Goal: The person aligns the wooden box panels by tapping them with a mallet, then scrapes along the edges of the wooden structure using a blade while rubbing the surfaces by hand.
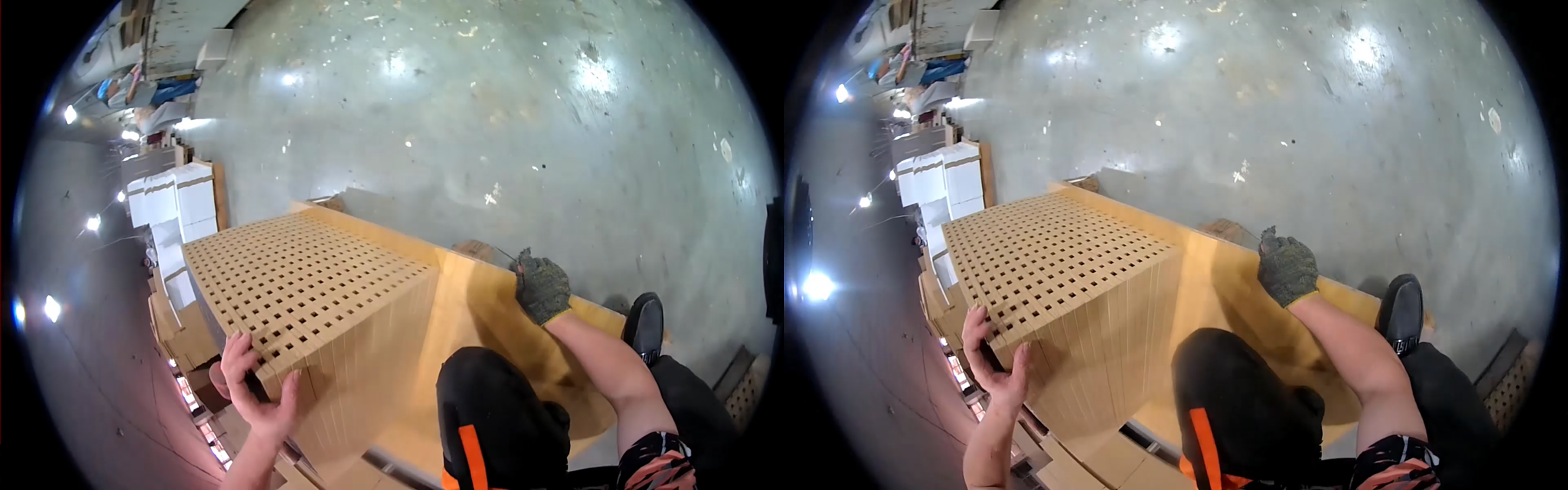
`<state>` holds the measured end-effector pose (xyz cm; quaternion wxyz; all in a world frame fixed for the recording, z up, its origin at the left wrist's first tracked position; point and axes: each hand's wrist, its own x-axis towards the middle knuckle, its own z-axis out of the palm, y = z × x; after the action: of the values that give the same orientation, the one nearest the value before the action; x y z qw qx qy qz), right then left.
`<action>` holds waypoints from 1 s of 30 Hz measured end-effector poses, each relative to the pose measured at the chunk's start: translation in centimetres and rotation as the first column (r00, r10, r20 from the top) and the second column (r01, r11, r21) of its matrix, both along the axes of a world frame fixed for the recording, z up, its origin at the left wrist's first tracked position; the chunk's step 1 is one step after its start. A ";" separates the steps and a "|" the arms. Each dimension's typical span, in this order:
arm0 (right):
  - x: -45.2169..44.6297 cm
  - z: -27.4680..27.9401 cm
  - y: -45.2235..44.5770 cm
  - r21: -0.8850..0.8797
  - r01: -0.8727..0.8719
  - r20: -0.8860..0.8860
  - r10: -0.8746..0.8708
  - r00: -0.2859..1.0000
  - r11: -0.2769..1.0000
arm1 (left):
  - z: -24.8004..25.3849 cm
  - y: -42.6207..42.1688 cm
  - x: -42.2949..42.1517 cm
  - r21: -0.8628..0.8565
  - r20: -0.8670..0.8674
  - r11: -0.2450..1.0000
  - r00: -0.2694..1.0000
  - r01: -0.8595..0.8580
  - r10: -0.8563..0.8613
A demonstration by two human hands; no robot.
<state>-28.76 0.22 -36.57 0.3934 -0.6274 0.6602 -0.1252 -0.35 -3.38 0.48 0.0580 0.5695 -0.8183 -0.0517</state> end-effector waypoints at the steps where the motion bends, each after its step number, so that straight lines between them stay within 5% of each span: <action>1: 0.2 0.2 -0.4 0.017 -0.013 0.016 0.013 1.000 1.000 | 0.3 -0.1 -0.2 0.024 0.037 1.000 0.999 -0.003 0.002; 11: 6.4 -0.2 -4.4 0.056 -0.052 0.038 0.050 0.998 0.997 | 1.1 -0.6 0.1 0.130 0.065 0.992 0.998 0.005 -0.013; 30: 6.3 0.3 -4.5 0.025 -0.023 0.077 0.021 0.997 0.999 | 0.9 -0.8 -0.5 0.048 0.095 0.997 0.994 0.057 -0.061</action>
<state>-22.41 -4.23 -36.30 0.4277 -0.6244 0.6392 -0.1363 -0.82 -4.16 1.38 0.0038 0.5479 -0.8353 -0.0443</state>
